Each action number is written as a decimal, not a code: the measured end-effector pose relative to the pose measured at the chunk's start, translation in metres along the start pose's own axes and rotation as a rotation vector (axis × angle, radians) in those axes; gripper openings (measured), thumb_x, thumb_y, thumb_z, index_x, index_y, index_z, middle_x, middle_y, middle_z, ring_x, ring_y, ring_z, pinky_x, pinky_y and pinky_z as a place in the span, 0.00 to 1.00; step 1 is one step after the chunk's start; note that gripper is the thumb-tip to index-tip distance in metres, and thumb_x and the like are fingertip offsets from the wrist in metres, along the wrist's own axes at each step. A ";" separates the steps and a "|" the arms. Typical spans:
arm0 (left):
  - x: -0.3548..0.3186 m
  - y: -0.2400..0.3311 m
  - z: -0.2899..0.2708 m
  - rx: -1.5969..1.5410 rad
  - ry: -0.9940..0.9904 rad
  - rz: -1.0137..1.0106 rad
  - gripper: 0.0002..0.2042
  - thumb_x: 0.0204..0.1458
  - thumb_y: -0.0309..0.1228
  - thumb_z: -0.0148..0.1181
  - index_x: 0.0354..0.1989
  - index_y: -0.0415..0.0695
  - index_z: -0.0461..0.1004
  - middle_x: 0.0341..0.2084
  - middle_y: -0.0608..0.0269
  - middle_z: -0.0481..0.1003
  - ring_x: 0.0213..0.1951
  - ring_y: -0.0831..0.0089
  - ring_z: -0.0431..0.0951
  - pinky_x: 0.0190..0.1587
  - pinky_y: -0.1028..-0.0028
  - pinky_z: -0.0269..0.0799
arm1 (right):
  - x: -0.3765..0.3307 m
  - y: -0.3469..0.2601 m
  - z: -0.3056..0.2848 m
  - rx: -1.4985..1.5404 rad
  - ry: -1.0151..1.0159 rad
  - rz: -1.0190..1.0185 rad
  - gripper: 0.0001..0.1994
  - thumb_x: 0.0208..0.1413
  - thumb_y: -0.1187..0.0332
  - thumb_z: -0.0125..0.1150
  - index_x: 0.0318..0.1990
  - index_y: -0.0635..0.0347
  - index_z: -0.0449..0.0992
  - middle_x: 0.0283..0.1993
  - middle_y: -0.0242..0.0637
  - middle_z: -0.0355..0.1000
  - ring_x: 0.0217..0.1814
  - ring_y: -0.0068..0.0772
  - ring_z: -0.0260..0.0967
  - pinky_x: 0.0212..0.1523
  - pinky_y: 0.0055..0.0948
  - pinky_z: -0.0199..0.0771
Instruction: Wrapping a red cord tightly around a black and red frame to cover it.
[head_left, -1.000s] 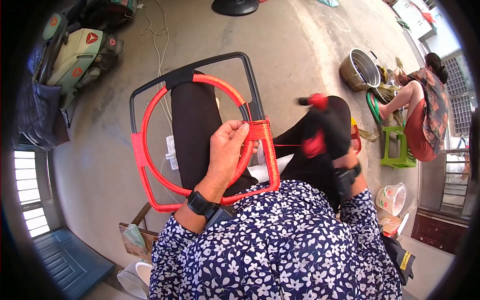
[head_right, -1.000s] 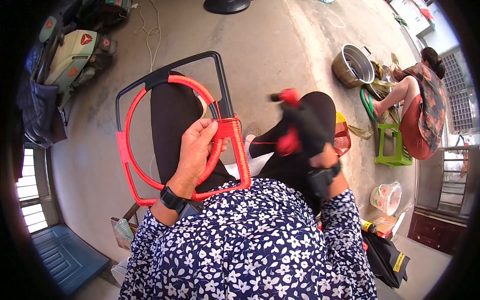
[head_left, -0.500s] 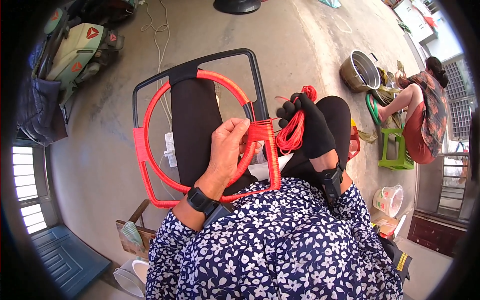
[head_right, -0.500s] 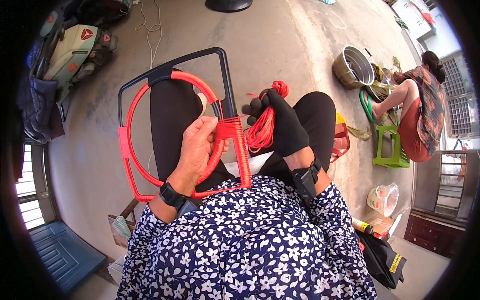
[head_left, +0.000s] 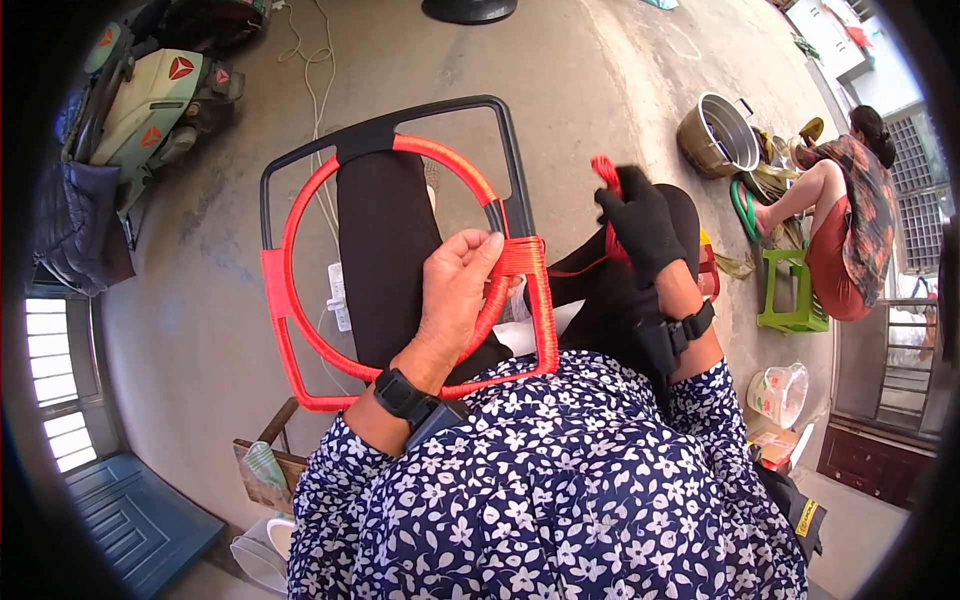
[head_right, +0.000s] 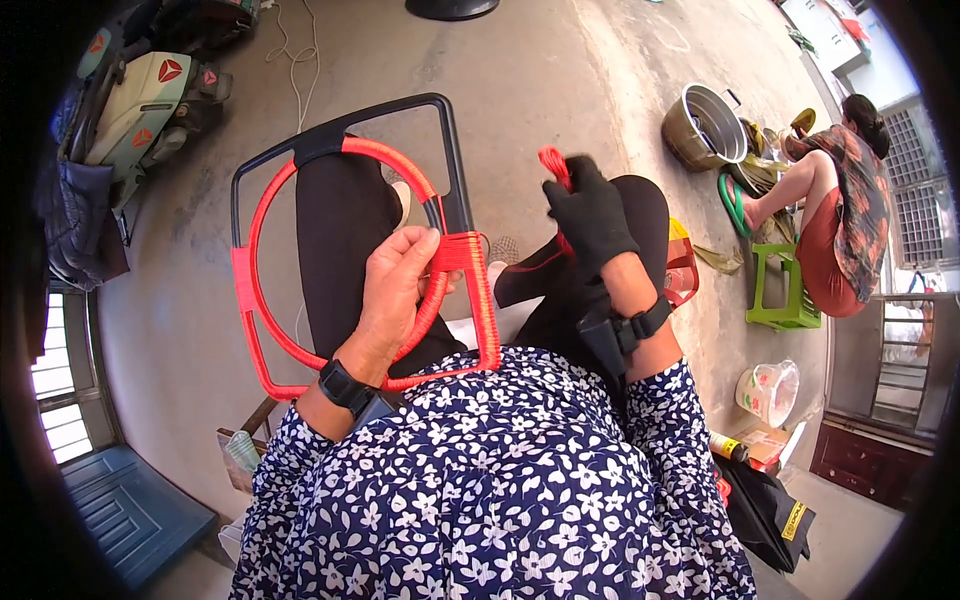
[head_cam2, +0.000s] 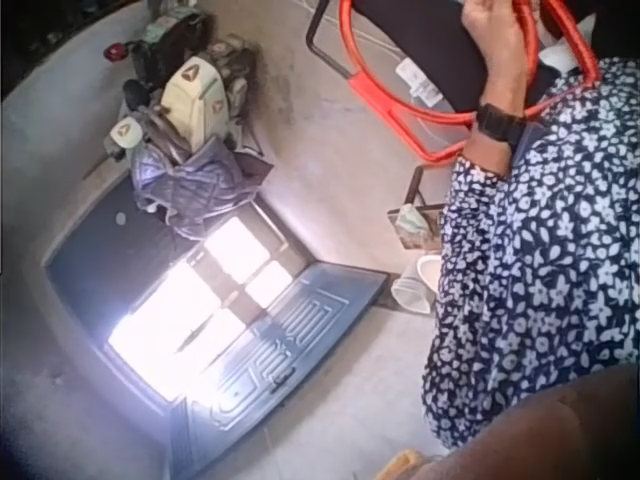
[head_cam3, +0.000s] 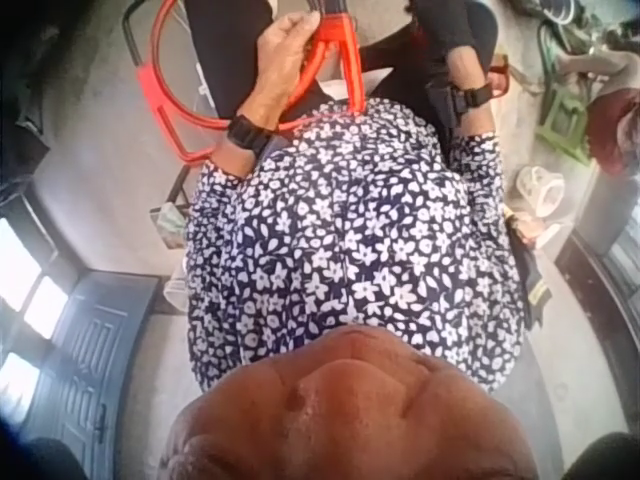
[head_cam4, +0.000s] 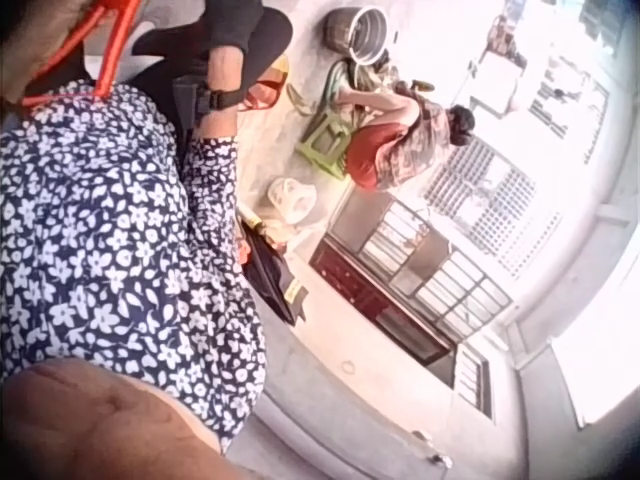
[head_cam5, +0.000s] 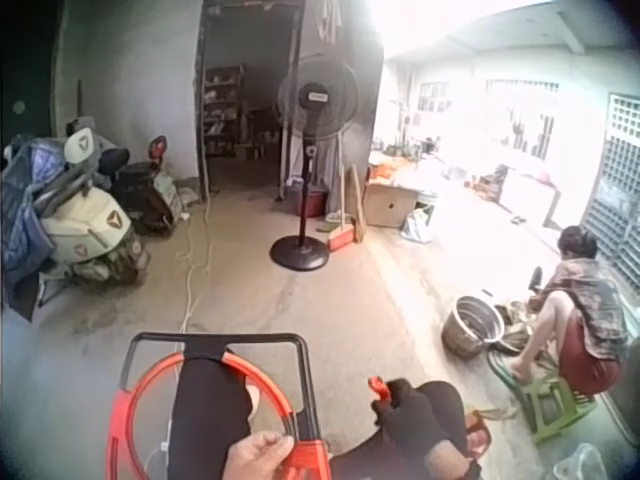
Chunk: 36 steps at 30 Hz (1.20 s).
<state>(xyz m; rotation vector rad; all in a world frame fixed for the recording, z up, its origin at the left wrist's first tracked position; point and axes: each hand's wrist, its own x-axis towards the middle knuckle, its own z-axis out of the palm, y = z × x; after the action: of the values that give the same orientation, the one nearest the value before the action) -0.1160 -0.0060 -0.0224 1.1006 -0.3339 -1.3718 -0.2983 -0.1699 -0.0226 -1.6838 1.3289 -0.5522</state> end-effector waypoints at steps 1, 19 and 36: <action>-0.001 0.002 0.002 -0.016 -0.001 0.051 0.09 0.62 0.33 0.51 0.43 0.40 0.70 0.34 0.59 0.77 0.32 0.73 0.80 0.33 0.76 0.78 | -0.001 -0.011 0.005 -0.203 0.180 -0.207 0.13 0.57 0.68 0.60 0.48 0.62 0.73 0.34 0.38 0.75 0.35 0.24 0.74 0.35 0.26 0.75; 0.004 -0.001 -0.005 -0.125 0.087 0.121 0.09 0.60 0.24 0.50 0.46 0.37 0.72 0.37 0.63 0.77 0.38 0.78 0.77 0.44 0.75 0.74 | -0.015 -0.026 0.038 0.250 -0.791 -0.187 0.18 0.60 0.65 0.54 0.55 0.66 0.70 0.52 0.38 0.70 0.53 0.31 0.69 0.53 0.29 0.69; 0.004 -0.004 0.001 -0.231 -0.085 0.065 0.15 0.60 0.27 0.54 0.53 0.35 0.64 0.37 0.57 0.78 0.36 0.75 0.79 0.40 0.76 0.77 | -0.010 0.076 -0.053 1.219 -0.211 -0.096 0.17 0.64 0.63 0.48 0.55 0.65 0.69 0.54 0.40 0.71 0.58 0.35 0.66 0.65 0.35 0.60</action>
<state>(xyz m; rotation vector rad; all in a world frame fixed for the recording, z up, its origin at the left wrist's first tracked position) -0.1180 -0.0092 -0.0261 0.8362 -0.2626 -1.3646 -0.3835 -0.1823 -0.0588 -0.7401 0.5037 -0.9471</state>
